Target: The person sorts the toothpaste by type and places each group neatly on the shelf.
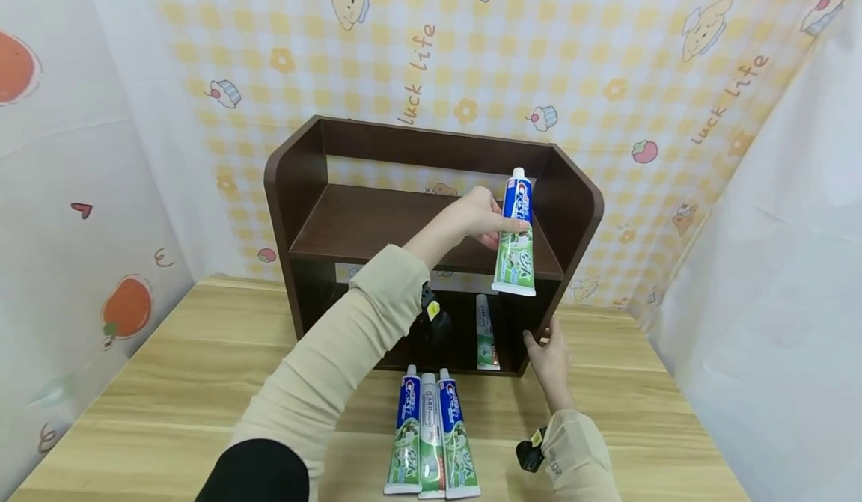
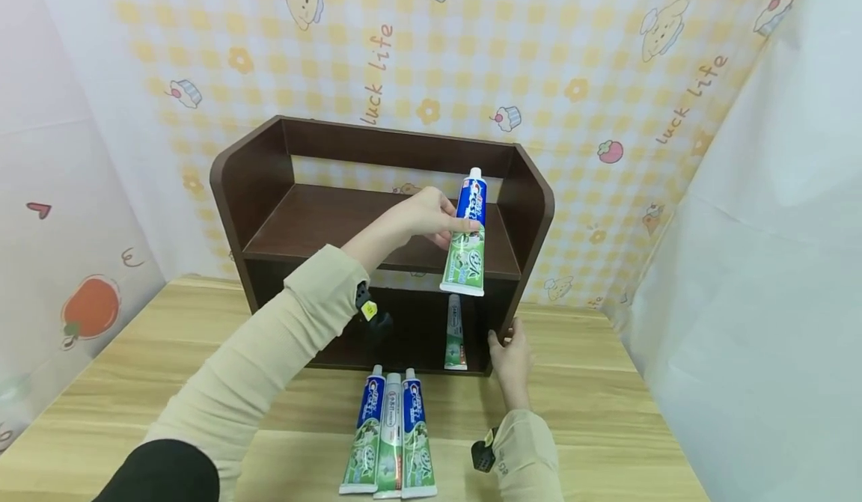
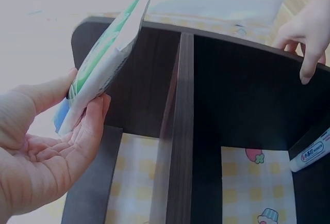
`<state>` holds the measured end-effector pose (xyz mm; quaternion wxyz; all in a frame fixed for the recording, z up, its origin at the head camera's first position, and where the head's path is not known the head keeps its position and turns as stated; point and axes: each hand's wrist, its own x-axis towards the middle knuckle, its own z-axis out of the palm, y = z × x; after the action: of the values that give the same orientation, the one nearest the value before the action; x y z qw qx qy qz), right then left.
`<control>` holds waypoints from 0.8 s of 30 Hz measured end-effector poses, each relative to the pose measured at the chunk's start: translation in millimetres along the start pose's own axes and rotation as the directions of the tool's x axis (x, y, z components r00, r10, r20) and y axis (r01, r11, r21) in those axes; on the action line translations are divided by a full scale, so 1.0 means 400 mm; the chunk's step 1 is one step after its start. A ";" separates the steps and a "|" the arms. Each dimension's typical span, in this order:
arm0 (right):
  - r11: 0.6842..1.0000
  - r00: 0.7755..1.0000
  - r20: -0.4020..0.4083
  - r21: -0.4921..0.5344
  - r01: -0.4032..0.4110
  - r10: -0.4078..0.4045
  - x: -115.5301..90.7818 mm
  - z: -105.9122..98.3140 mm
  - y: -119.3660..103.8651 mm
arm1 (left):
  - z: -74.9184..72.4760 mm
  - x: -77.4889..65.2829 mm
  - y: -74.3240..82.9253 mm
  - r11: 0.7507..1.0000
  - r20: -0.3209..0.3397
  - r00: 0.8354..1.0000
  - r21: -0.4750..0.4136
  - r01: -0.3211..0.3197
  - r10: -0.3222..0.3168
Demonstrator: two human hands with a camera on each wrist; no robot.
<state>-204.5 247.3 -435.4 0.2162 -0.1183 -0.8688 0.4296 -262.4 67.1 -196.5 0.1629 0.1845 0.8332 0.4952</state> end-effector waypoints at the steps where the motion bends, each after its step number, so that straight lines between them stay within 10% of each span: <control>1: 1.000 1.000 -0.003 -0.001 0.001 -0.001 0.000 -0.001 0.000 | 0.001 0.006 0.001 1.000 -0.003 1.000 -0.008 0.007 -0.007; 24: 0.999 1.000 -0.009 0.032 -0.017 0.017 0.001 0.001 0.005 | 0.060 0.153 -0.023 0.972 -0.147 0.967 -0.143 0.188 -0.209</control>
<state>-204.9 248.4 -437.3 0.2184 -0.1241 -0.8597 0.4448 -306.7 110.2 -221.0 0.1552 0.0487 0.8244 0.5421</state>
